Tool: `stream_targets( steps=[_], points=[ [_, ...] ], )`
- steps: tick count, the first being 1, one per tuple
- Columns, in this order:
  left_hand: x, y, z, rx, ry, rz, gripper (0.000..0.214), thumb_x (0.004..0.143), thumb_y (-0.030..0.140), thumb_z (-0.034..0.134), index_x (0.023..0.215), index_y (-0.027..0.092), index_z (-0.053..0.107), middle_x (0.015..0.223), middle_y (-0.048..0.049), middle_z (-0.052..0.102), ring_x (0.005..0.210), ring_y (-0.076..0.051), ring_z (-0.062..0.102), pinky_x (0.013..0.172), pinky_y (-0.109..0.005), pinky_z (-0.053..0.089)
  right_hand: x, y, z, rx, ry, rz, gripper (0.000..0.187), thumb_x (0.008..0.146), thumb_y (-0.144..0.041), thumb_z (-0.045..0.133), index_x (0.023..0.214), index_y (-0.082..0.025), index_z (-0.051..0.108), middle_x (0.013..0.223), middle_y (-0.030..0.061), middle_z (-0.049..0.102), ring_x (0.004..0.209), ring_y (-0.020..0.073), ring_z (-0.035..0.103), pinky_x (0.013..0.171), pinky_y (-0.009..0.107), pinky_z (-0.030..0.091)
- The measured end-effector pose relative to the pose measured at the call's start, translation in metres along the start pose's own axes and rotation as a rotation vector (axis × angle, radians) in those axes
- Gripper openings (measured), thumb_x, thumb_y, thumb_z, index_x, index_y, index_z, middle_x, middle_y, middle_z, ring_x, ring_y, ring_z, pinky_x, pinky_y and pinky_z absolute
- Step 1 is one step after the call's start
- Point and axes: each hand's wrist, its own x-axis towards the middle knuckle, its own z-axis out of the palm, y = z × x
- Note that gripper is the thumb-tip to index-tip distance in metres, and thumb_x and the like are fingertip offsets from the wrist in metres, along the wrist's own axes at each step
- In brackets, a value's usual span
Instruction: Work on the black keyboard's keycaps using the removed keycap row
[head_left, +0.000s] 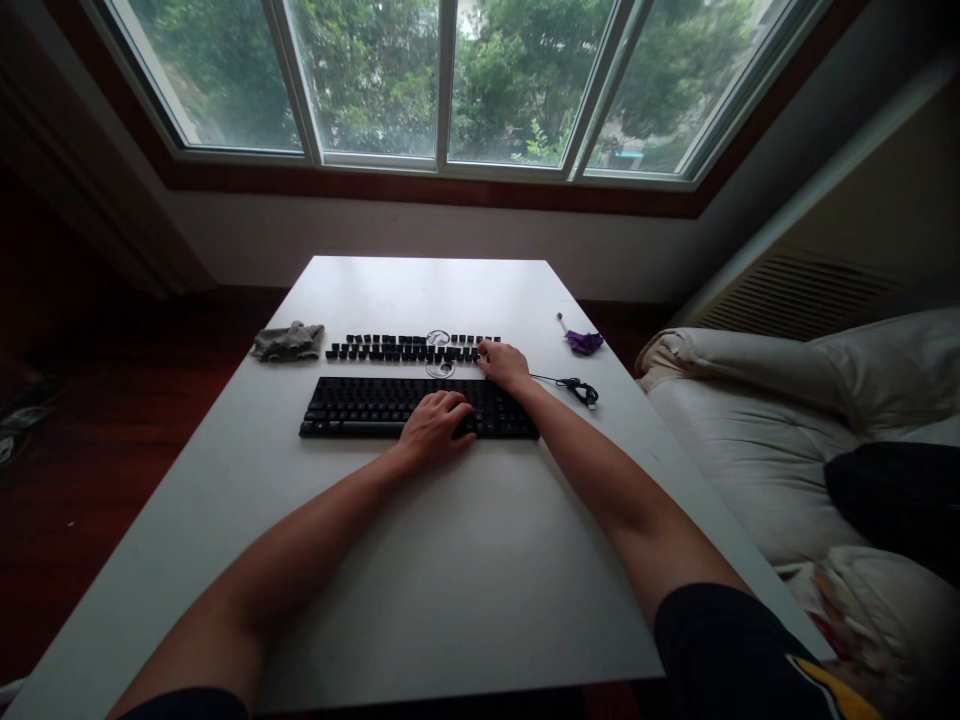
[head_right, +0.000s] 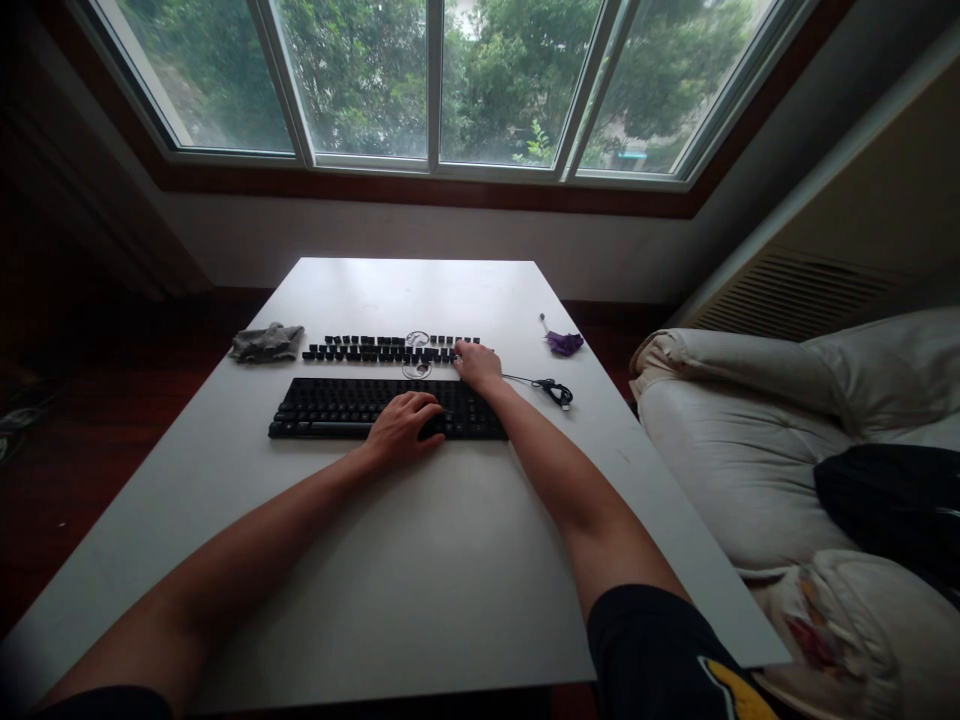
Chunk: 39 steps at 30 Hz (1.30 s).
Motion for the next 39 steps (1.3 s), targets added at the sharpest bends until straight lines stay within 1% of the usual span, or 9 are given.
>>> stream_targets(
  steps=[5,14,20,25,30,33,35,37,39],
  points=[
    [-0.001,-0.001,0.002,-0.004,0.002,0.0,0.038,0.082,0.035,0.073,0.118,0.025,0.064,0.125,-0.0089,0.061,0.116,-0.029,0.056,0.103,-0.049,0.045,-0.002,-0.005,-0.002,-0.008,-0.008,0.001,0.025,0.094,-0.035,0.058,0.116,-0.026,0.066,0.116,0.0076,0.071,0.104,0.0244,0.065,0.085,0.033,0.048],
    [-0.001,-0.001,0.001,0.007,-0.001,0.008,0.038,0.083,0.036,0.072,0.118,0.025,0.064,0.125,-0.0089,0.061,0.115,-0.029,0.056,0.102,-0.048,0.045,0.001,-0.007,-0.001,-0.035,0.012,0.012,0.023,0.094,-0.034,0.057,0.112,-0.026,0.067,0.11,0.0084,0.072,0.099,0.0253,0.066,0.082,0.035,0.049],
    [-0.001,0.001,-0.001,0.009,0.006,0.005,0.038,0.082,0.034,0.072,0.118,0.026,0.064,0.123,-0.0084,0.061,0.115,-0.029,0.056,0.102,-0.048,0.045,-0.001,-0.005,-0.001,-0.006,0.043,0.033,0.027,0.094,-0.036,0.057,0.117,-0.026,0.066,0.109,0.0082,0.072,0.098,0.0251,0.066,0.083,0.034,0.048],
    [-0.001,0.001,-0.003,0.005,0.004,0.017,0.031,0.081,0.033,0.073,0.109,0.025,0.065,0.119,-0.0091,0.062,0.112,-0.029,0.056,0.099,-0.048,0.046,-0.01,0.0,-0.01,0.102,0.151,0.0,0.026,0.099,-0.032,0.045,0.114,-0.023,0.065,0.108,0.0082,0.071,0.099,0.0236,0.063,0.086,0.033,0.047],
    [-0.001,0.002,-0.005,0.056,-0.011,0.026,0.022,0.082,0.036,0.073,0.098,0.024,0.065,0.114,-0.0091,0.062,0.108,-0.028,0.057,0.096,-0.047,0.047,-0.033,0.008,-0.028,0.335,0.364,-0.152,0.043,0.106,-0.04,0.027,0.106,-0.02,0.065,0.107,0.0111,0.067,0.104,0.0237,0.059,0.097,0.036,0.045],
    [-0.001,0.002,-0.005,0.07,-0.01,0.028,0.023,0.082,0.039,0.072,0.096,0.023,0.065,0.112,-0.0094,0.062,0.106,-0.029,0.056,0.095,-0.047,0.046,-0.053,0.016,-0.04,0.506,0.442,-0.121,0.057,0.105,-0.053,0.018,0.104,-0.02,0.065,0.103,0.0105,0.065,0.094,0.023,0.061,0.086,0.036,0.049],
    [0.0,0.002,-0.006,0.076,0.003,0.025,0.024,0.082,0.041,0.073,0.095,0.023,0.065,0.108,-0.0095,0.063,0.105,-0.029,0.056,0.097,-0.049,0.045,-0.066,0.02,-0.044,0.588,0.395,-0.054,0.063,0.103,-0.062,0.017,0.094,-0.021,0.065,0.085,0.0072,0.064,0.078,0.0212,0.062,0.075,0.035,0.05],
    [0.0,0.001,-0.006,0.081,0.022,0.02,0.024,0.082,0.043,0.073,0.093,0.023,0.065,0.105,-0.0094,0.063,0.103,-0.029,0.055,0.1,-0.051,0.042,-0.075,0.022,-0.047,0.652,0.295,-0.007,0.067,0.1,-0.069,0.021,0.083,-0.021,0.065,0.064,0.0032,0.056,0.064,0.0194,0.059,0.068,0.033,0.049],
    [0.001,0.001,-0.007,0.084,0.034,0.018,0.024,0.082,0.043,0.073,0.092,0.023,0.065,0.104,-0.0093,0.063,0.103,-0.029,0.055,0.1,-0.051,0.041,-0.079,0.021,-0.048,0.768,0.184,0.012,0.066,0.096,-0.074,0.029,0.082,-0.02,0.066,0.056,0.0008,0.052,0.057,0.0175,0.058,0.064,0.032,0.049]
  ],
)
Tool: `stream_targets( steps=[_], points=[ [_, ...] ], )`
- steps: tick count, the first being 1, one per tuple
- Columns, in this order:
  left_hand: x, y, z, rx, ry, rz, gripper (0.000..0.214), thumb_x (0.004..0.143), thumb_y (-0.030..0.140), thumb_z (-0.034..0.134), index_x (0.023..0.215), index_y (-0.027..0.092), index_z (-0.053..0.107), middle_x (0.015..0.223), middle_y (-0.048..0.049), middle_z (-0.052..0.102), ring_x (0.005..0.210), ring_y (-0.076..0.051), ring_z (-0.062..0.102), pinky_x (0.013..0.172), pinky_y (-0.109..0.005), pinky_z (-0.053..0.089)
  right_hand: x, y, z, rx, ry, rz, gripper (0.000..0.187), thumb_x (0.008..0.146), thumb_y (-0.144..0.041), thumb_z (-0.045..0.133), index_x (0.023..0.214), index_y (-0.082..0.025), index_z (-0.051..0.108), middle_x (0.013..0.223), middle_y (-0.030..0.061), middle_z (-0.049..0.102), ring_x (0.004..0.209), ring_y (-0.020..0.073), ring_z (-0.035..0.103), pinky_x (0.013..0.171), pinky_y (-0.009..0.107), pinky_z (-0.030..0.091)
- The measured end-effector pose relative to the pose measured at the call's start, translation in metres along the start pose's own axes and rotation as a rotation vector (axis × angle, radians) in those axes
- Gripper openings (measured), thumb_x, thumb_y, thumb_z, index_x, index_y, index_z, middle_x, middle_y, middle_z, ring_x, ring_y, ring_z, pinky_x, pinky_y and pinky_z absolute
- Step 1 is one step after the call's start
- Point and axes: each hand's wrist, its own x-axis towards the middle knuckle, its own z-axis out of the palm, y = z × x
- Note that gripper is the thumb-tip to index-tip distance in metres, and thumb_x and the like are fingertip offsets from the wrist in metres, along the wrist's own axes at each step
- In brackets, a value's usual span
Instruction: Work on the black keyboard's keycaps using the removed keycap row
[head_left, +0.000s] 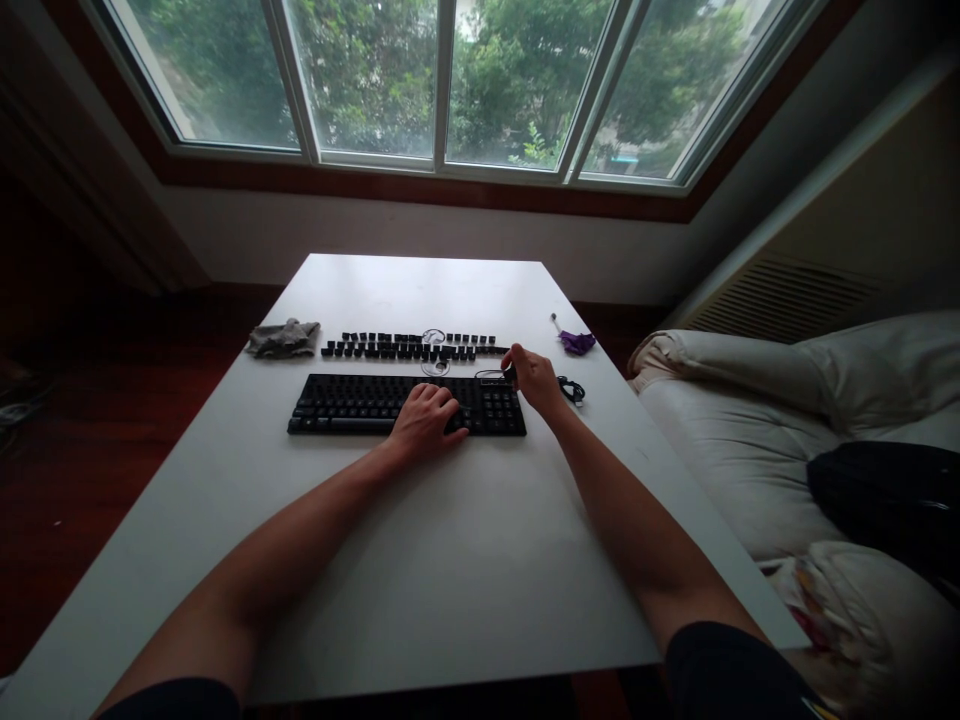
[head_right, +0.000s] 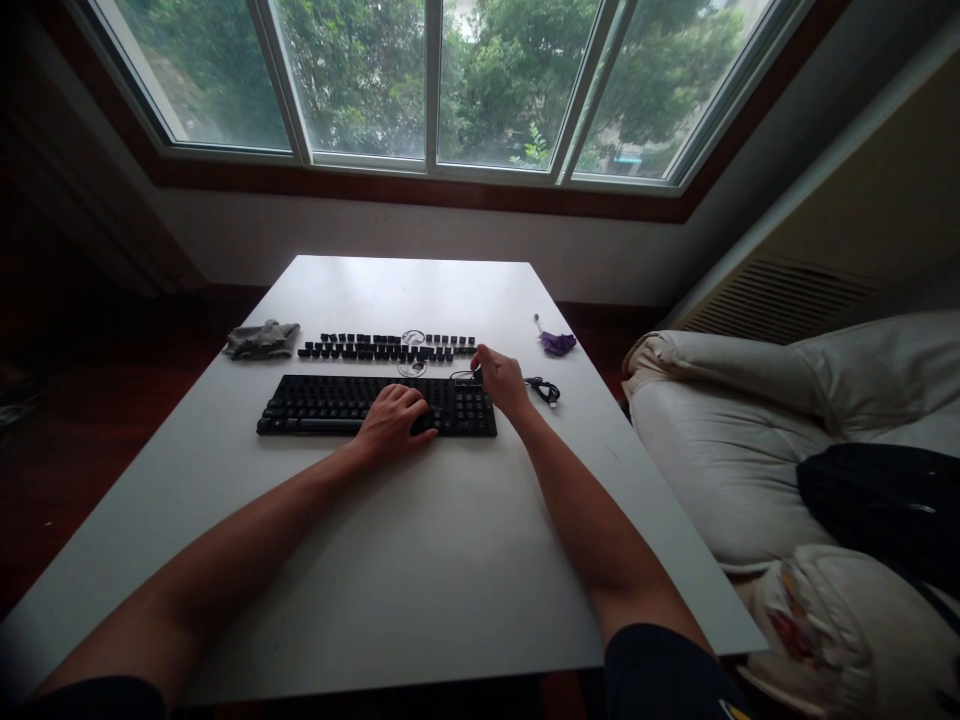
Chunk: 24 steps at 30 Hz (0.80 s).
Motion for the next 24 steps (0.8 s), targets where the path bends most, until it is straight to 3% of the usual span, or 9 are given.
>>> stream_targets(
  steps=[4,7,10,15,24],
  points=[
    [0.001,0.001,-0.001,0.027,-0.012,-0.002,0.027,0.081,0.044,0.073,0.096,0.023,0.064,0.103,-0.0096,0.063,0.101,-0.029,0.055,0.099,-0.05,0.041,0.001,-0.001,0.002,0.309,-0.21,0.073,0.052,0.089,-0.069,0.053,0.102,-0.021,0.067,0.07,0.0006,0.061,0.064,0.0159,0.061,0.059,0.028,0.051],
    [0.001,0.003,-0.003,0.054,-0.034,-0.016,0.034,0.082,0.046,0.071,0.106,0.022,0.064,0.104,-0.0095,0.063,0.103,-0.029,0.055,0.101,-0.05,0.041,0.004,0.001,0.002,0.362,-0.266,0.039,0.045,0.082,-0.055,0.069,0.111,-0.021,0.067,0.076,-0.0007,0.062,0.066,0.0135,0.058,0.057,0.025,0.049],
    [0.0,0.004,-0.003,0.056,-0.047,-0.037,0.044,0.084,0.047,0.069,0.119,0.022,0.062,0.109,-0.0099,0.063,0.106,-0.03,0.054,0.103,-0.05,0.04,0.006,0.005,0.002,0.389,-0.221,0.032,0.04,0.081,-0.047,0.071,0.11,-0.019,0.068,0.071,-0.0018,0.059,0.061,0.0114,0.052,0.054,0.024,0.044],
    [0.0,0.004,-0.002,0.034,-0.048,0.001,0.049,0.086,0.046,0.066,0.127,0.021,0.059,0.122,-0.012,0.061,0.115,-0.031,0.053,0.106,-0.05,0.039,0.009,0.014,0.009,0.419,-0.185,0.117,0.033,0.089,-0.049,0.057,0.095,-0.018,0.065,0.064,-0.0019,0.055,0.053,0.0102,0.05,0.047,0.021,0.037],
    [0.0,0.005,0.004,-0.023,-0.142,0.218,0.049,0.09,0.036,0.063,0.136,0.022,0.057,0.141,-0.0129,0.054,0.13,-0.03,0.047,0.112,-0.05,0.037,0.009,0.024,0.022,0.054,-0.001,0.186,0.017,0.088,-0.037,0.053,0.09,-0.021,0.058,0.061,-0.0029,0.061,0.054,0.0141,0.06,0.051,0.023,0.044]
  ],
)
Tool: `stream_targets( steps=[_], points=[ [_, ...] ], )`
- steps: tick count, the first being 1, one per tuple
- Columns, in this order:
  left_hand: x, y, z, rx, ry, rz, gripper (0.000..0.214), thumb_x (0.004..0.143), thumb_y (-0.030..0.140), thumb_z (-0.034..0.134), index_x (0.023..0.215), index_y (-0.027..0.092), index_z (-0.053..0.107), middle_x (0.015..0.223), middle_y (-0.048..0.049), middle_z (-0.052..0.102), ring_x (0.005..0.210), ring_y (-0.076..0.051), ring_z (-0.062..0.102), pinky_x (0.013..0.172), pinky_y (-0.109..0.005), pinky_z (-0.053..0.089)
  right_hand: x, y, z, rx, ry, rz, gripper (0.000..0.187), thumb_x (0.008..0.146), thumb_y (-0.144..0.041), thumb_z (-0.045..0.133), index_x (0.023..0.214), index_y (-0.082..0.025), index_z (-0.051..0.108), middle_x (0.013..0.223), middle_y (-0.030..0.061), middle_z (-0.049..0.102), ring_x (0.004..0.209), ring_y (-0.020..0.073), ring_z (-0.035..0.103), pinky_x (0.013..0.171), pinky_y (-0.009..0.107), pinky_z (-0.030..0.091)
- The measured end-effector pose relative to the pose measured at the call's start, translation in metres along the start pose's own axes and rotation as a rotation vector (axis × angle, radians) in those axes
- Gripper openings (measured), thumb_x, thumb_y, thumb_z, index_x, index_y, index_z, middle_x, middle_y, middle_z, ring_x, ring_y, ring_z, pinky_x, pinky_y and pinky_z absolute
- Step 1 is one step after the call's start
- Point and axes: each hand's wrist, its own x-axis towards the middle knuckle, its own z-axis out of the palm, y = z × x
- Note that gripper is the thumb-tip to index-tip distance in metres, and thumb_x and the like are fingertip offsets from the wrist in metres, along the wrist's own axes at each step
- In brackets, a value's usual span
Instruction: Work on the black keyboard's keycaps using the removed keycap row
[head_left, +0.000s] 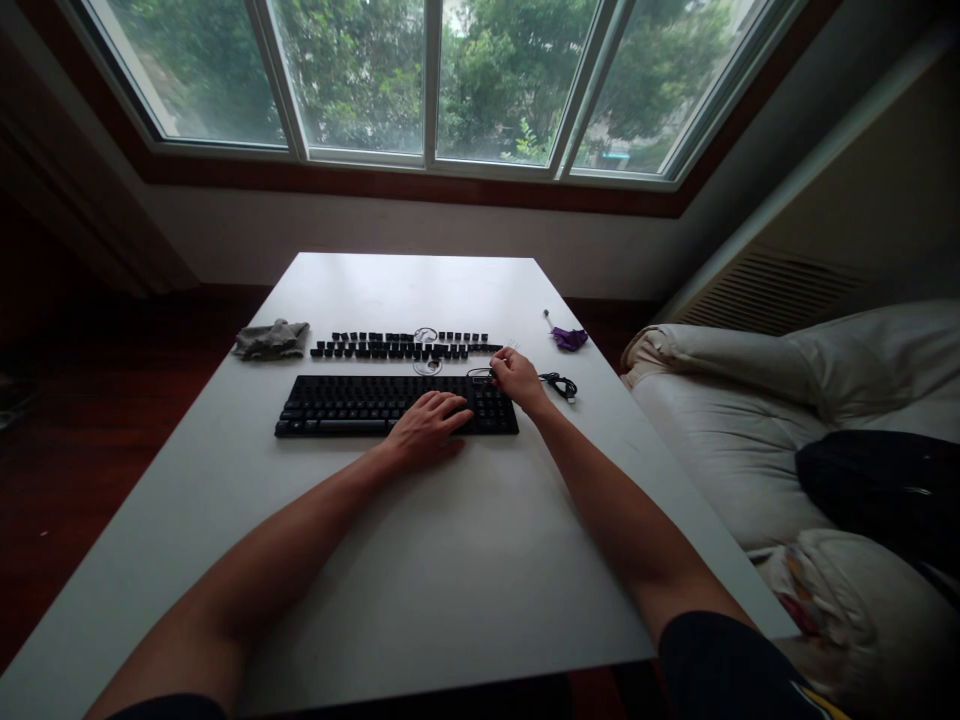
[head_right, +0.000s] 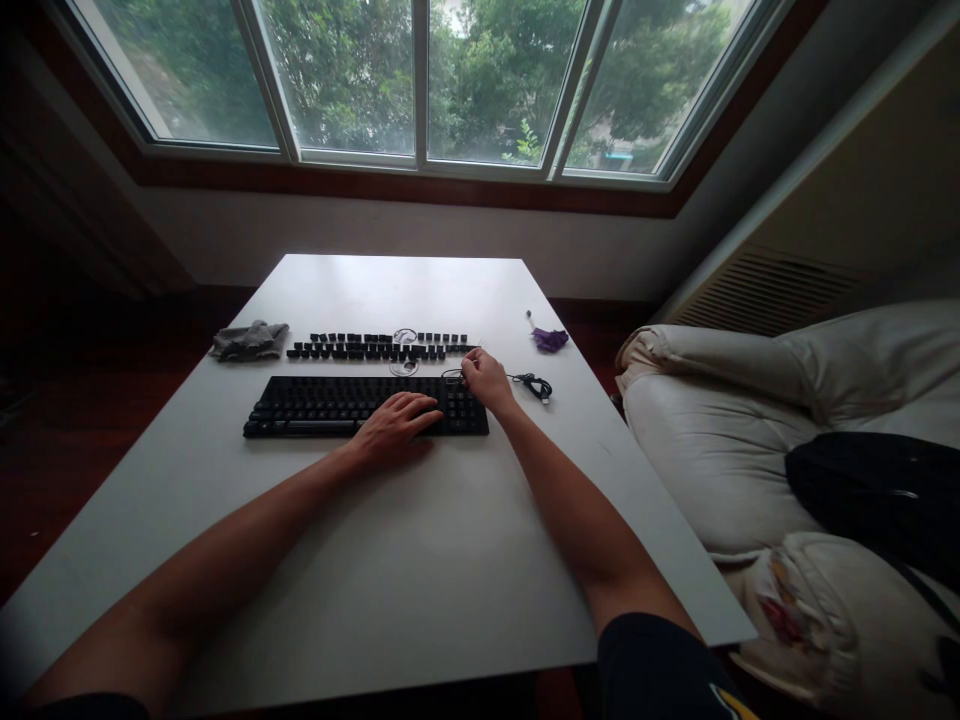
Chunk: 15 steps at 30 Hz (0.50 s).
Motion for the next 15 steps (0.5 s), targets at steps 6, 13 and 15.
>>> stream_targets(
  steps=[6,13,15],
  points=[
    [-0.001,-0.002,0.0,-0.001,-0.038,0.017,0.05,0.093,0.037,0.06,0.14,0.023,0.054,0.145,-0.0129,0.052,0.131,-0.03,0.048,0.112,-0.049,0.037,-0.006,-0.012,0.002,-0.208,-0.018,-0.004,0.015,0.091,-0.033,0.05,0.09,-0.021,0.06,0.061,-0.0016,0.066,0.059,0.0156,0.064,0.059,0.024,0.044],
    [-0.001,-0.001,0.001,0.016,-0.044,0.016,0.049,0.093,0.036,0.06,0.14,0.024,0.054,0.145,-0.0126,0.052,0.131,-0.029,0.049,0.111,-0.048,0.039,-0.005,-0.027,0.006,-0.473,0.005,0.009,0.015,0.093,-0.027,0.048,0.094,-0.021,0.061,0.071,0.0029,0.07,0.072,0.0189,0.065,0.066,0.026,0.042],
    [-0.001,-0.001,0.001,0.021,-0.048,0.015,0.05,0.093,0.035,0.06,0.141,0.023,0.054,0.145,-0.0128,0.052,0.131,-0.029,0.049,0.111,-0.048,0.039,-0.005,-0.032,0.007,-0.544,0.002,0.005,0.016,0.094,-0.028,0.048,0.097,-0.02,0.062,0.079,0.0055,0.072,0.075,0.0201,0.065,0.067,0.027,0.041]
  ],
)
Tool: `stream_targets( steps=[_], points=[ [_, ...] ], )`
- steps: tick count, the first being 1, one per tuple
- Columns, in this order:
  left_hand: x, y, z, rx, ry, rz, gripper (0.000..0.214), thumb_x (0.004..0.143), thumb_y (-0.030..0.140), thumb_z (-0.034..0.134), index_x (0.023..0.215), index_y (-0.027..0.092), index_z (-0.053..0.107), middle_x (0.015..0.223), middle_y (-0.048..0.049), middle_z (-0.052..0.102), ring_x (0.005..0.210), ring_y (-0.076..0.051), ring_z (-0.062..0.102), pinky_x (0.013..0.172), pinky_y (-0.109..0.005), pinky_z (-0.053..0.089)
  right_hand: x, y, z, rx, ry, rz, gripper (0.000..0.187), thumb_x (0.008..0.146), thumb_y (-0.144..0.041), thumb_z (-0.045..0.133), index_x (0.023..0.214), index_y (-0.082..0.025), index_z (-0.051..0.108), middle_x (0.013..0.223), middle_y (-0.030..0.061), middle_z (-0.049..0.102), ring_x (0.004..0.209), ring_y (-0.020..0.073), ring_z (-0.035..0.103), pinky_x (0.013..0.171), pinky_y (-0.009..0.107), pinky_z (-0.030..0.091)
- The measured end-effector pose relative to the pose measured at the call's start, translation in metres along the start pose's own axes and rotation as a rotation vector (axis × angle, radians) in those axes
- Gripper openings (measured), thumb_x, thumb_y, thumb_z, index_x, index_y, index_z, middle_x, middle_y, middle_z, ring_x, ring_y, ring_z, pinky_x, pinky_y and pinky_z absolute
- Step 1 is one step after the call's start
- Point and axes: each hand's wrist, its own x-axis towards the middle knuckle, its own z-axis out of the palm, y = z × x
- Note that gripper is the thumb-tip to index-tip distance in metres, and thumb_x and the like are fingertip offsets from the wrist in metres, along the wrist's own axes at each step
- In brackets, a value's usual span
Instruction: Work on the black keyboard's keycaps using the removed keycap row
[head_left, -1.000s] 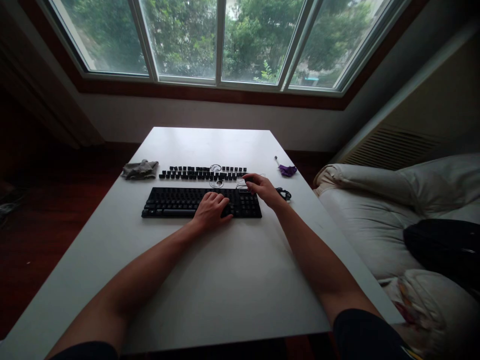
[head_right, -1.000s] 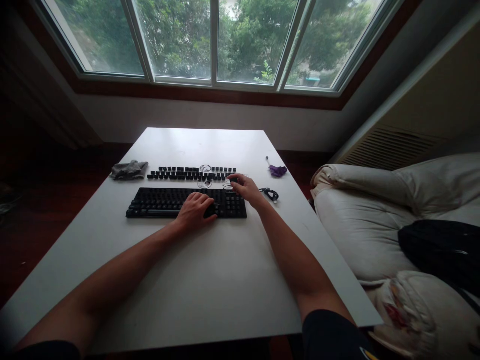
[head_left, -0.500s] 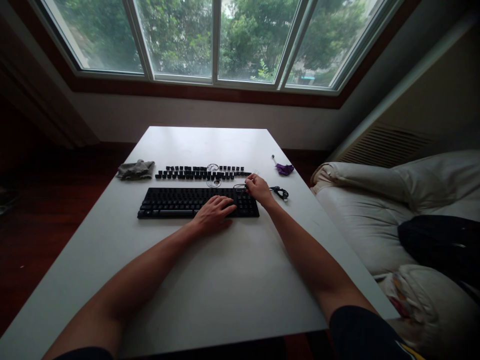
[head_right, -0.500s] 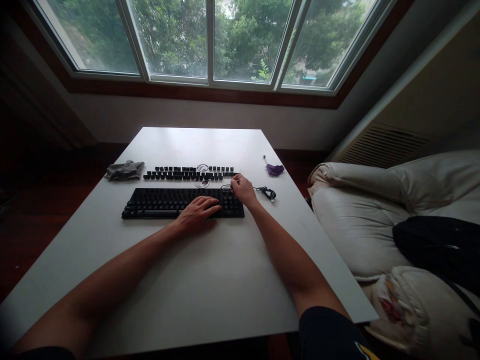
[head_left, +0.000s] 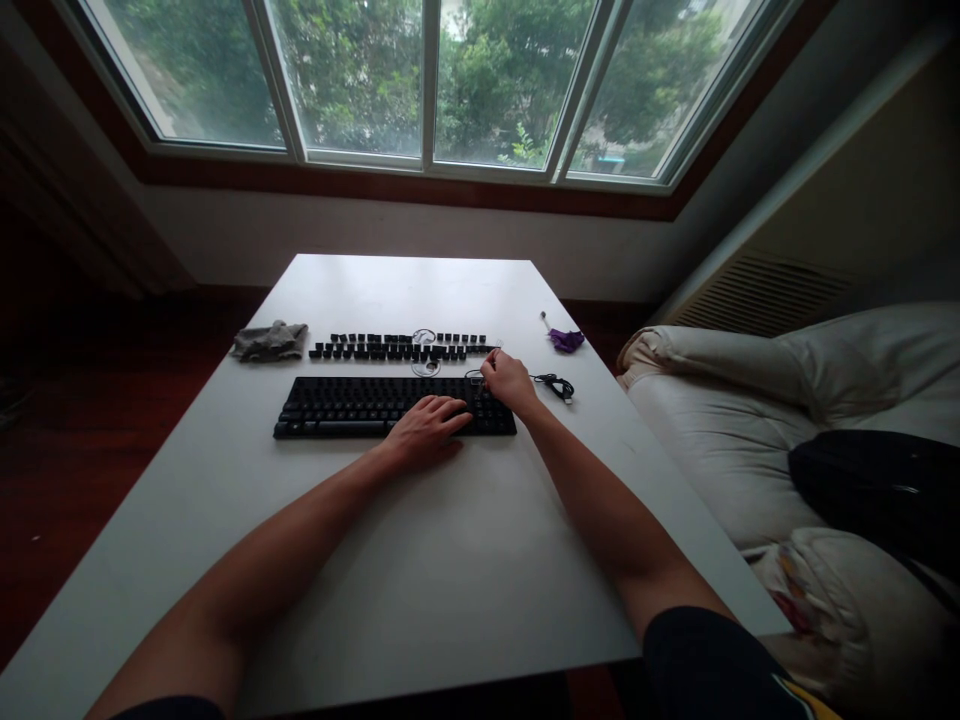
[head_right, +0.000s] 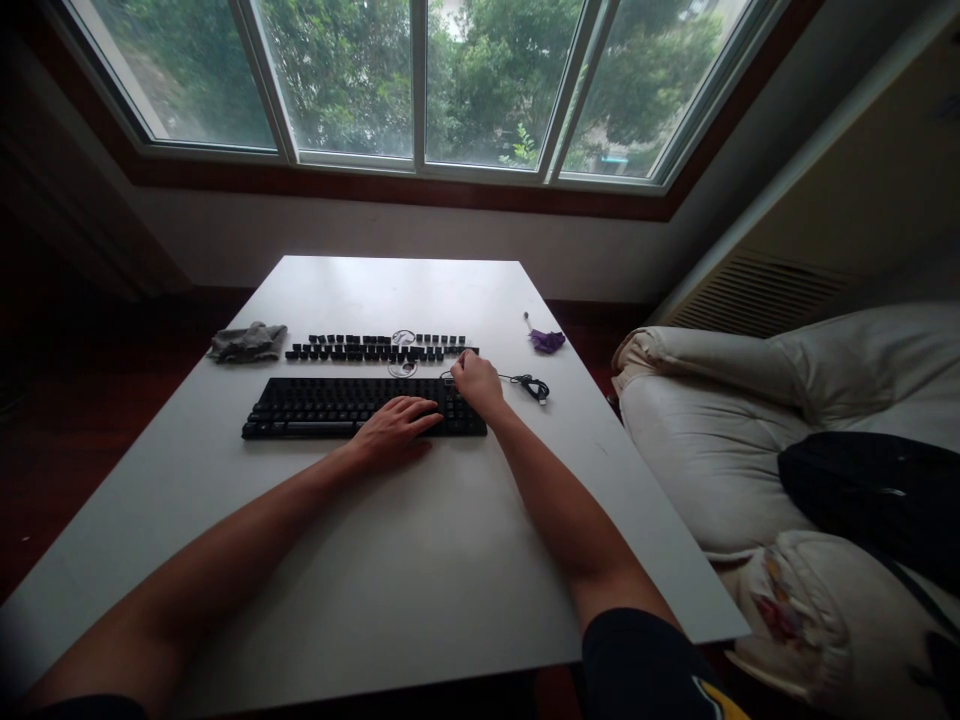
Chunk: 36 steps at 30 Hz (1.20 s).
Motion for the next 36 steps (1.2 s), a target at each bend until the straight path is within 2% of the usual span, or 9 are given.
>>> stream_targets(
  steps=[5,10,17,20,27,36],
  points=[
    [0.0,0.0,-0.001,-0.008,-0.006,-0.008,0.05,0.093,0.034,0.06,0.141,0.024,0.053,0.145,-0.0125,0.052,0.132,-0.029,0.049,0.111,-0.048,0.039,-0.006,-0.009,-0.004,-0.144,-0.014,-0.147,0.019,0.096,-0.029,0.047,0.104,-0.02,0.062,0.089,0.0084,0.073,0.083,0.0231,0.066,0.073,0.028,0.041],
    [0.0,0.001,0.0,-0.008,-0.006,-0.013,0.049,0.093,0.034,0.06,0.14,0.024,0.054,0.146,-0.0125,0.052,0.132,-0.029,0.049,0.111,-0.048,0.039,-0.016,-0.014,-0.002,-0.23,0.003,-0.099,0.022,0.098,-0.031,0.047,0.109,-0.018,0.062,0.093,0.0113,0.073,0.087,0.0244,0.066,0.074,0.029,0.04],
    [0.0,0.001,0.001,-0.01,-0.002,-0.017,0.048,0.093,0.029,0.059,0.14,0.024,0.055,0.144,-0.0119,0.053,0.131,-0.028,0.049,0.111,-0.048,0.039,-0.031,0.0,0.002,-0.114,0.063,-0.289,0.023,0.098,-0.033,0.046,0.108,-0.021,0.062,0.078,0.0037,0.071,0.074,0.0216,0.066,0.07,0.027,0.039],
    [0.0,0.0,0.001,-0.013,0.002,-0.02,0.047,0.092,0.028,0.059,0.139,0.025,0.055,0.144,-0.011,0.054,0.131,-0.028,0.049,0.111,-0.048,0.039,-0.034,0.004,0.007,-0.115,0.103,-0.285,0.023,0.097,-0.032,0.045,0.107,-0.02,0.062,0.073,0.0035,0.069,0.069,0.0216,0.064,0.067,0.026,0.038],
    [-0.001,0.0,0.001,-0.027,0.002,-0.026,0.048,0.092,0.028,0.059,0.14,0.026,0.055,0.144,-0.0101,0.054,0.132,-0.028,0.049,0.112,-0.047,0.038,-0.047,-0.005,0.025,-0.208,0.205,-0.233,0.029,0.1,-0.032,0.038,0.111,-0.016,0.06,0.077,0.0088,0.07,0.068,0.0203,0.063,0.064,0.025,0.035],
    [-0.001,0.0,0.001,-0.028,0.001,-0.028,0.048,0.092,0.028,0.058,0.14,0.025,0.055,0.145,-0.01,0.053,0.132,-0.027,0.048,0.112,-0.047,0.038,-0.047,0.006,0.031,-0.091,0.274,-0.266,0.033,0.102,-0.035,0.035,0.109,-0.017,0.06,0.08,0.0077,0.07,0.071,0.02,0.063,0.068,0.026,0.038]
  ],
)
